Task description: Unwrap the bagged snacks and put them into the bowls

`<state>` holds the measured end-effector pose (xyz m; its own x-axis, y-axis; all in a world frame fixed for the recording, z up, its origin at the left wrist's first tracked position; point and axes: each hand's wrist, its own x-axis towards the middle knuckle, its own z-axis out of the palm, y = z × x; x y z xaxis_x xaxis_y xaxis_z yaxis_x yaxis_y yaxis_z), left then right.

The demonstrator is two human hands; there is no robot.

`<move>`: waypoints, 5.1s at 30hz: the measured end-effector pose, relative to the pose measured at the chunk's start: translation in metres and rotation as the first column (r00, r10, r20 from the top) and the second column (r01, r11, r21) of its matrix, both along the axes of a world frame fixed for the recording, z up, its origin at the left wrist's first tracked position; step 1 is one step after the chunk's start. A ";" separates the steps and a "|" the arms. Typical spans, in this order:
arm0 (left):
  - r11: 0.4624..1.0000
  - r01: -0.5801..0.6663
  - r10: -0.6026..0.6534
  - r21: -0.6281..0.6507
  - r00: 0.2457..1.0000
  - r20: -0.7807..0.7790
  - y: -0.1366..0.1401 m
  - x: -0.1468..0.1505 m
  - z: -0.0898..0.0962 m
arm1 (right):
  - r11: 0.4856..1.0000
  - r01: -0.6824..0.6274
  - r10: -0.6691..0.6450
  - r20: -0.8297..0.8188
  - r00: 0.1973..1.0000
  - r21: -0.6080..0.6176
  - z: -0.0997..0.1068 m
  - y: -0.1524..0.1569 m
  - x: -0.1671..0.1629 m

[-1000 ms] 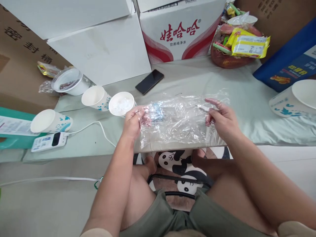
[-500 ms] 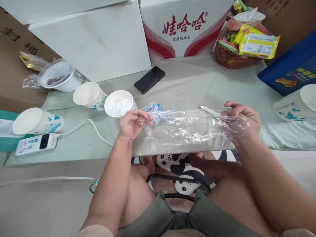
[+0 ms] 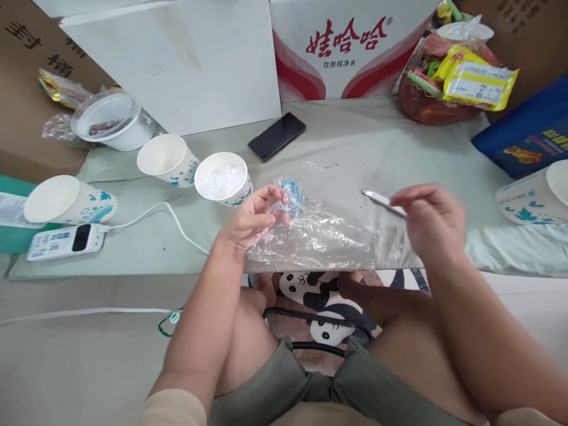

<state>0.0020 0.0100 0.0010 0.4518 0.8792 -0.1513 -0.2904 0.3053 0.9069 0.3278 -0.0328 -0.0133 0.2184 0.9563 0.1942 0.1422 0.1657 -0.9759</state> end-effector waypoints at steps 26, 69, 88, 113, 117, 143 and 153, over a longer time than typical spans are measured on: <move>0.985 0.161 -0.160 -0.055 0.987 0.022 -0.020 0.054 -0.019 | 0.938 -0.186 0.230 0.123 0.965 -0.293 0.008 -0.004 -0.076; 0.991 0.121 -0.124 -0.051 0.990 -0.068 -0.014 0.048 -0.017 | 0.927 -0.284 0.216 -0.270 0.938 -0.244 0.003 -0.005 -0.054; 0.991 0.048 -0.059 -0.122 0.994 -0.093 -0.003 0.029 -0.010 | 0.838 -0.526 0.507 -0.152 0.849 -0.147 0.005 -0.006 -0.026; 0.757 0.078 0.360 0.649 0.779 -0.514 -0.065 0.045 0.001 | 0.672 -0.689 0.728 0.072 0.682 -0.273 0.026 -0.020 -0.075; 0.913 0.015 0.198 0.408 0.858 -0.473 -0.052 0.034 -0.004 | 0.706 -0.685 0.696 -0.003 0.718 -0.180 0.022 -0.017 -0.084; 0.619 -0.027 0.786 0.785 0.018 -0.618 0.006 -0.052 -0.018 | 0.800 -0.549 0.584 0.101 0.805 -0.243 0.015 -0.001 -0.135; 0.212 0.209 0.855 0.955 0.433 -0.284 -0.011 0.039 0.013 | 0.972 -0.215 0.217 -0.008 0.976 0.096 0.019 -0.005 -0.089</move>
<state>0.0408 -0.0013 0.0135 0.2462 0.6443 0.7240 0.7334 -0.6123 0.2955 0.2384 -0.0378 0.0060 0.0133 0.9589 0.2834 0.0751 0.2817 -0.9566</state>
